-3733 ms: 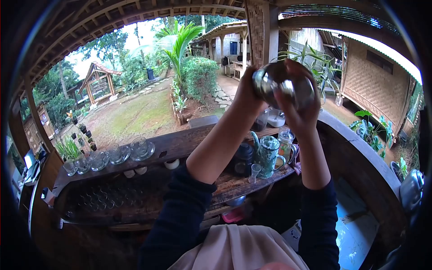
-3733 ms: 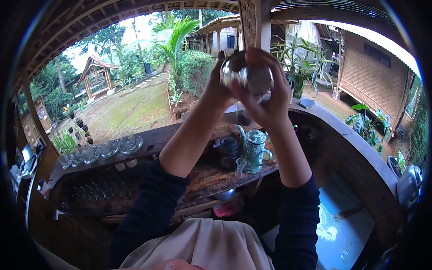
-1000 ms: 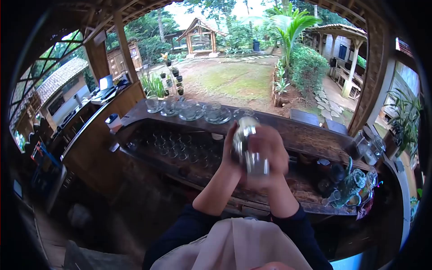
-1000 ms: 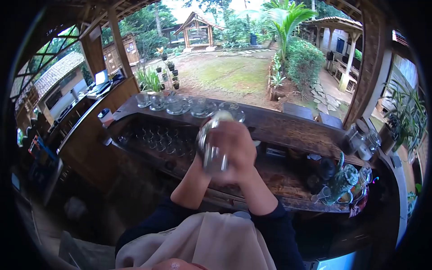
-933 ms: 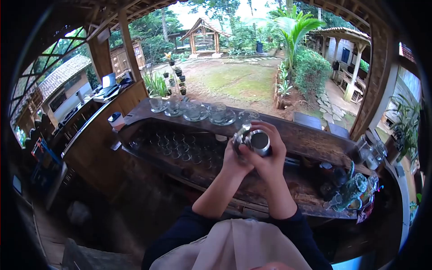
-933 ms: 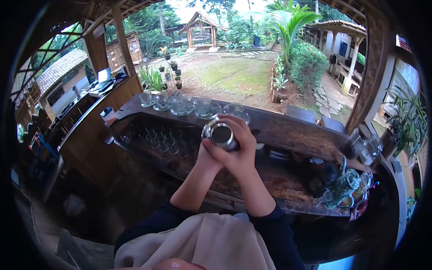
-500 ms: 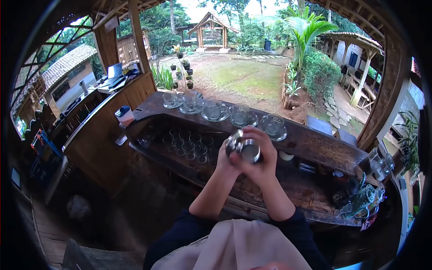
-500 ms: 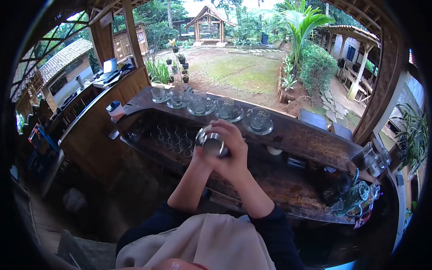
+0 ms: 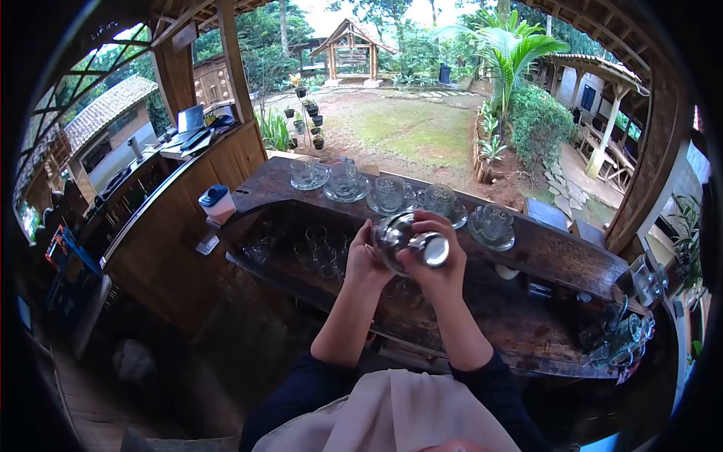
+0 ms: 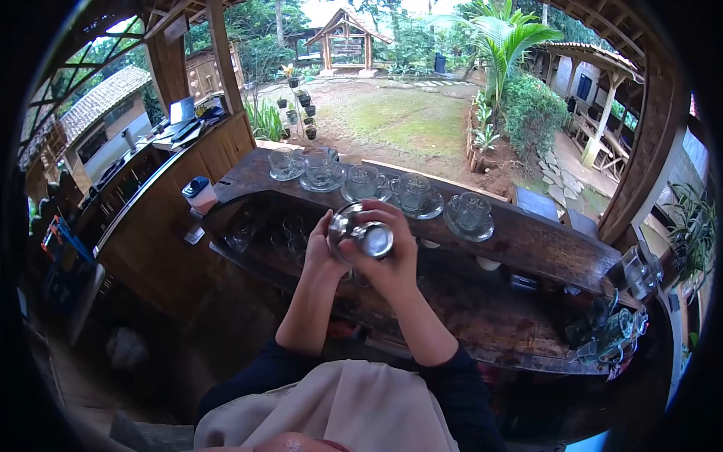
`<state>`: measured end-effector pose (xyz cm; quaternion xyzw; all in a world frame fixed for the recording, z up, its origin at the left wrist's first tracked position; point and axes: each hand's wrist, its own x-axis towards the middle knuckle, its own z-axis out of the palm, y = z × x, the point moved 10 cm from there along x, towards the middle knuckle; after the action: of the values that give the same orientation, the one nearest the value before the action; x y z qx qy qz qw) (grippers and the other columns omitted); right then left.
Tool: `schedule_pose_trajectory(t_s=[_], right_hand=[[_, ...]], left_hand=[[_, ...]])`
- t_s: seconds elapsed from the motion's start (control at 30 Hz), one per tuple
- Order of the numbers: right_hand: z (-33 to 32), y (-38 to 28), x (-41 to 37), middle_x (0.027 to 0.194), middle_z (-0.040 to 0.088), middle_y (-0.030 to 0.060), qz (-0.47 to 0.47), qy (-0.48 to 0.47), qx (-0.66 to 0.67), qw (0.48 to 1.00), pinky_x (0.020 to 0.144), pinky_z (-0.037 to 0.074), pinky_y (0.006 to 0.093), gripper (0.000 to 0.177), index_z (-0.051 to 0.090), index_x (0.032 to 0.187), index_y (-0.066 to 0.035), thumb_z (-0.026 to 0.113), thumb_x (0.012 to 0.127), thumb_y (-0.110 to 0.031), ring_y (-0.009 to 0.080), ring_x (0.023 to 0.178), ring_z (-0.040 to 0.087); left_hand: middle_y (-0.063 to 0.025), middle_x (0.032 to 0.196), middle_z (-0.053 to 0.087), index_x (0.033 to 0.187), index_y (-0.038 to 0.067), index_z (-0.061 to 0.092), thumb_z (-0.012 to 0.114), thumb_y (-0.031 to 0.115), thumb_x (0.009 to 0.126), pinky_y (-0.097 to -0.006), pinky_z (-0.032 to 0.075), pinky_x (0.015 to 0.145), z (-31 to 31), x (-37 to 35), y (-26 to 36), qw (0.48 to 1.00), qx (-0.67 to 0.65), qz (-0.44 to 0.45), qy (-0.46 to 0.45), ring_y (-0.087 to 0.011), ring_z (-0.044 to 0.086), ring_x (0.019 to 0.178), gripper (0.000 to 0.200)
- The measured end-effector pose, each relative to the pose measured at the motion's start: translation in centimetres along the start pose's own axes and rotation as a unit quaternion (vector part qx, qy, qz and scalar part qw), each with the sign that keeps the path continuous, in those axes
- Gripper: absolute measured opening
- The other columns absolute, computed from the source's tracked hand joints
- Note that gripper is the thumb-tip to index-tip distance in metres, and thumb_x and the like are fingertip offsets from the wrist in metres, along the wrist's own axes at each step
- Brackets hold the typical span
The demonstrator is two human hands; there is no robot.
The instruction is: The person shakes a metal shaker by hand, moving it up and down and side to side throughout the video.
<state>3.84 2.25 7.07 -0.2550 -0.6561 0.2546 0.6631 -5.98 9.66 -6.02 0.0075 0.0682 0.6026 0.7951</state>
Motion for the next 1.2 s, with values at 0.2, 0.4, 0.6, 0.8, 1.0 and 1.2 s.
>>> schedule_pose_trajectory(t_s=[0.2,0.4,0.6,0.8,1.0,1.2], right_hand=[[4.3,-13.6,-6.2,0.101,0.062,-0.0073,-0.426,-0.096,-0.146,0.888,0.086,0.041,0.0471,0.029,0.064,0.087,-0.024,0.078,0.063,-0.027,0.0236,0.096,0.06],[5.2,-8.5,-3.3,0.095,0.057,0.0022,-0.327,-0.154,-0.197,0.911,0.081,0.044,0.0355,0.035,0.063,0.097,-0.015,0.076,0.065,-0.019,0.0198,0.093,0.058],[2.7,-4.9,1.2,0.105,0.061,0.0089,-0.156,-0.072,-0.161,0.972,0.085,0.045,0.0405,0.033,0.065,0.092,-0.012,0.074,0.061,-0.02,0.0265,0.099,0.058],[1.5,-12.6,-8.2,0.1,0.062,-0.0112,-0.61,-0.087,-0.103,0.781,0.089,0.041,0.039,0.021,0.065,0.094,-0.024,0.062,0.074,-0.017,0.0137,0.104,0.059],[-4.4,-0.4,4.4,0.102,0.061,0.0063,-0.113,0.008,-0.095,0.989,0.087,0.042,0.0402,0.045,0.064,0.096,-0.015,0.077,0.054,-0.026,0.0272,0.099,0.057],[-5.3,-13.9,-3.0,0.1,0.061,-0.0054,-0.441,-0.113,-0.088,0.886,0.088,0.041,0.0393,0.02,0.065,0.094,-0.019,0.064,0.074,-0.02,0.0205,0.097,0.061]], left_hand=[[-0.0189,0.126,0.046,0.124,0.004,0.042,0.05,0.043,0.088,-0.0459,0.05,0.087,8.7,-6.7,-0.9,0.952,0.047,-0.125,-0.276,-0.037,0.05,0.114,0.053],[-0.0137,0.121,0.05,0.13,0.006,0.039,0.051,0.051,0.085,-0.0433,0.05,0.085,5.7,-3.3,0.1,0.974,0.047,-0.046,-0.217,-0.0341,0.055,0.106,0.065],[-0.0152,0.109,0.059,0.117,0.003,0.051,0.045,0.035,0.092,-0.0374,0.049,0.086,0.4,1.9,-2.1,0.979,-0.018,-0.112,-0.171,-0.0248,0.058,0.1,0.041],[-0.0285,0.131,0.036,0.14,0.006,0.024,0.048,0.063,0.08,-0.0444,0.044,0.094,12.3,-5.8,-2.9,0.851,0.032,-0.041,-0.522,-0.0349,0.046,0.117,0.086],[-0.012,0.105,0.061,0.111,0.0,0.051,0.042,0.037,0.092,-0.0375,0.052,0.08,4.1,4.5,-4.3,0.975,0.159,0.104,-0.119,-0.0224,0.062,0.091,0.042],[-0.0236,0.126,0.044,0.135,0.004,0.034,0.051,0.053,0.085,-0.0438,0.046,0.091,13.5,-1.6,-10.5,0.928,0.031,-0.143,-0.342,-0.0315,0.048,0.114,0.072]])
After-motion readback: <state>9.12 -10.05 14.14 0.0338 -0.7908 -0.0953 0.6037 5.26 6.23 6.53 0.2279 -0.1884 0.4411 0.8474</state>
